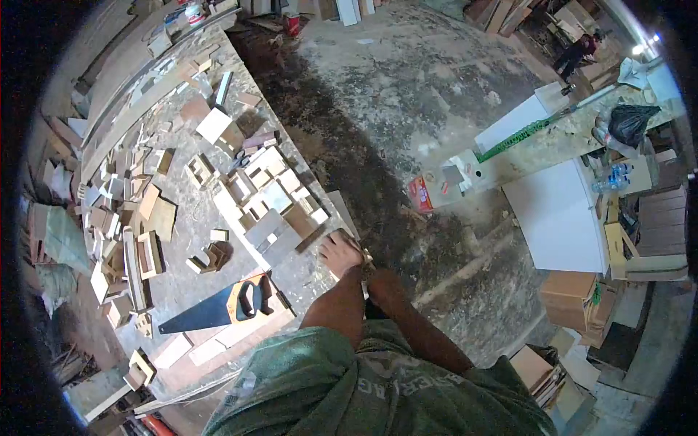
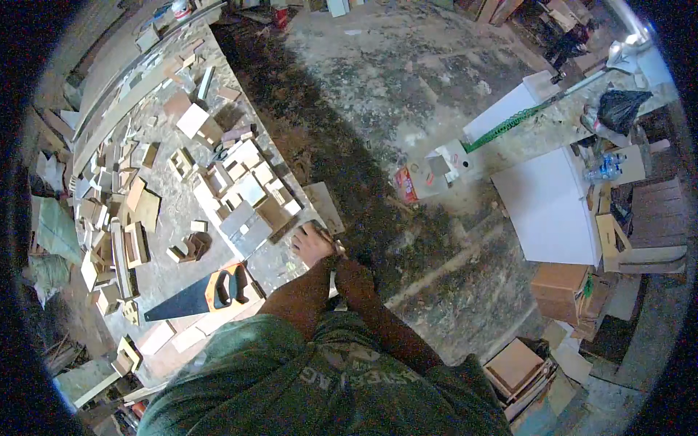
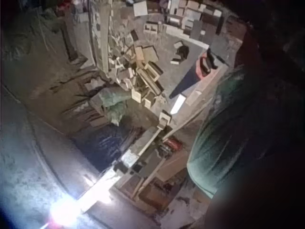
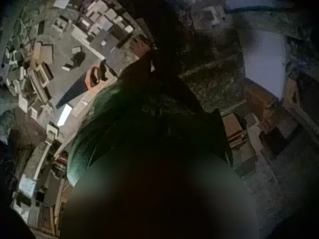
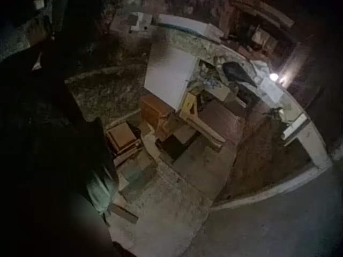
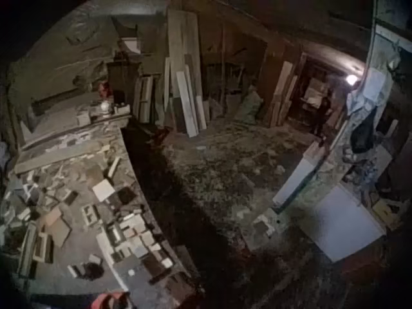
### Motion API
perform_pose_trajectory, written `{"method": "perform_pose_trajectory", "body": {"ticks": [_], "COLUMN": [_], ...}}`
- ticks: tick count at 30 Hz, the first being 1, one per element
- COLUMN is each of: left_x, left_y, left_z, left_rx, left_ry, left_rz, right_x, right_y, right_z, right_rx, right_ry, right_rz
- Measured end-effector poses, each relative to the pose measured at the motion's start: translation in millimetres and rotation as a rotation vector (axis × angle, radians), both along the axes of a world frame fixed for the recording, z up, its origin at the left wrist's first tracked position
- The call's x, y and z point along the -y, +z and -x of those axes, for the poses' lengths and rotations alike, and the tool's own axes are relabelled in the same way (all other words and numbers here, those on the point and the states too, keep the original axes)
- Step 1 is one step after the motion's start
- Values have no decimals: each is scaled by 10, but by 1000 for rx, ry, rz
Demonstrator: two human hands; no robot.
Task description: Measuring and gluing small wood pieces to assemble a complex structure in a woodworking shop.
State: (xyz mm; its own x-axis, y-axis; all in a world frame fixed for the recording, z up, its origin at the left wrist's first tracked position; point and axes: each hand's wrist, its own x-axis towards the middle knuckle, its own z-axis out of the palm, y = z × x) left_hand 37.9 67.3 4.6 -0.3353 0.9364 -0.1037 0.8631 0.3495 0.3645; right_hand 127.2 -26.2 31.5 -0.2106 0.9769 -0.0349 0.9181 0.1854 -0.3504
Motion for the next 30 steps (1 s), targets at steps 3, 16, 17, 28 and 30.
{"method": "perform_pose_trajectory", "body": {"ticks": [3,16,17,28,30], "left_x": [28,9,19,4,-12], "left_y": [106,-94,-47,52,48], "left_z": [-56,8,-38,-59,-84], "left_rx": [-29,-86,-19,-10,-22], "left_ry": [-16,74,51,29,63], "left_rz": [-43,-58,-88,-26,-56], "right_x": [-174,-143,-113,-34,-103], "right_y": [-144,291,190,-298,-354], "right_z": [-1,76,20,-60,0], "right_rx": [1,46,48,-53,12], "right_ry": [-200,-43,-60,-83,-181], "right_rz": [329,485,483,83,252]}}
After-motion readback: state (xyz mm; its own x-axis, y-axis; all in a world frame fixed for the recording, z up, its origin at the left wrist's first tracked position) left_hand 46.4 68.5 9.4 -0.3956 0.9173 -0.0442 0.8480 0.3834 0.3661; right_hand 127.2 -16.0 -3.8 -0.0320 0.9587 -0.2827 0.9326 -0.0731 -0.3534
